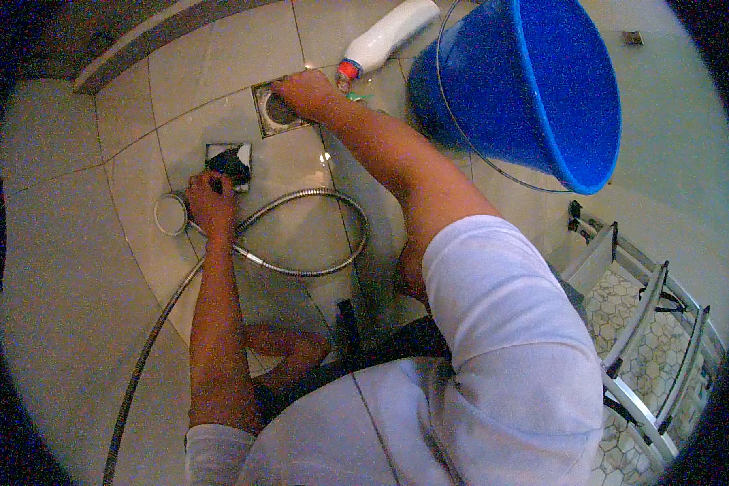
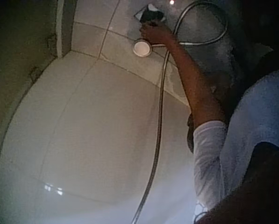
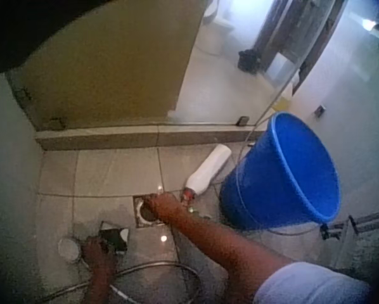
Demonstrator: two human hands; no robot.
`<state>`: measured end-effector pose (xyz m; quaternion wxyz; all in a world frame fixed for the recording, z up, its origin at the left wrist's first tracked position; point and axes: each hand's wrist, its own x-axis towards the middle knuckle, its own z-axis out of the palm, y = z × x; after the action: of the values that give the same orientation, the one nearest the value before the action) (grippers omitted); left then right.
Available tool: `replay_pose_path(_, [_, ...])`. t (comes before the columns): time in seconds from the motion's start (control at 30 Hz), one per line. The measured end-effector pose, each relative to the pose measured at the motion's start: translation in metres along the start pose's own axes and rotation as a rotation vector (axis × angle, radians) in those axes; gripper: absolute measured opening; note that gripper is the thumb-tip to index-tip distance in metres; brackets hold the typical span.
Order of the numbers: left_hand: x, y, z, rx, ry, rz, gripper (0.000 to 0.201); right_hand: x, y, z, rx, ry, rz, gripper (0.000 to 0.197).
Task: The person moves a ladder aside, removes the cover and filter from a shower drain, and cleans the components by scrubbing them with a sponge and cleaning liquids before rinsing them with water from a shower head.
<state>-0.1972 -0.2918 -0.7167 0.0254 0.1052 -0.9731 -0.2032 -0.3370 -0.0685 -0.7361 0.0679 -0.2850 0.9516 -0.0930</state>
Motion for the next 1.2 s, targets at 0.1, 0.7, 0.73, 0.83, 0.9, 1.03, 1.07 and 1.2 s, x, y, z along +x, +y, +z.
replay_pose_path(0.1, [0.002, 0.001, -0.001, 0.019, -0.014, -0.007, 0.016, -0.003, -0.002, -0.003, -0.082, -0.140, 0.004, 0.022])
replay_pose_path(0.7, [-0.002, 0.000, 0.009, -0.273, 0.277, -0.012, 0.022, -0.017, -0.081, -0.036, 0.163, 0.114, -0.066, 0.025])
replay_pose_path(0.73, [-0.002, 0.000, 0.011, -0.278, 0.272, -0.007, 0.022, -0.015, -0.098, -0.023, 0.213, 0.098, -0.161, 0.027])
replay_pose_path(0.83, [0.007, -0.017, 0.010, -0.268, 0.246, -0.133, 0.021, -0.022, -0.137, 0.002, 0.296, 0.086, -0.354, 0.028])
replay_pose_path(0.9, [0.011, -0.024, 0.007, -0.129, 0.159, -0.139, 0.018, -0.027, -0.146, 0.016, 0.206, 0.202, -0.323, 0.029])
replay_pose_path(1.03, [0.012, -0.023, -0.002, -0.065, -0.008, -0.193, 0.015, -0.032, -0.156, 0.022, 0.315, 0.231, -0.141, 0.029])
replay_pose_path(1.07, [0.012, -0.025, -0.003, -0.089, -0.015, -0.194, 0.013, -0.029, -0.150, 0.018, 0.313, 0.132, -0.190, 0.030])
replay_pose_path(1.2, [0.014, -0.021, 0.000, -0.059, -0.005, -0.044, 0.009, -0.016, -0.140, 0.020, 0.274, 0.307, -0.044, 0.030])
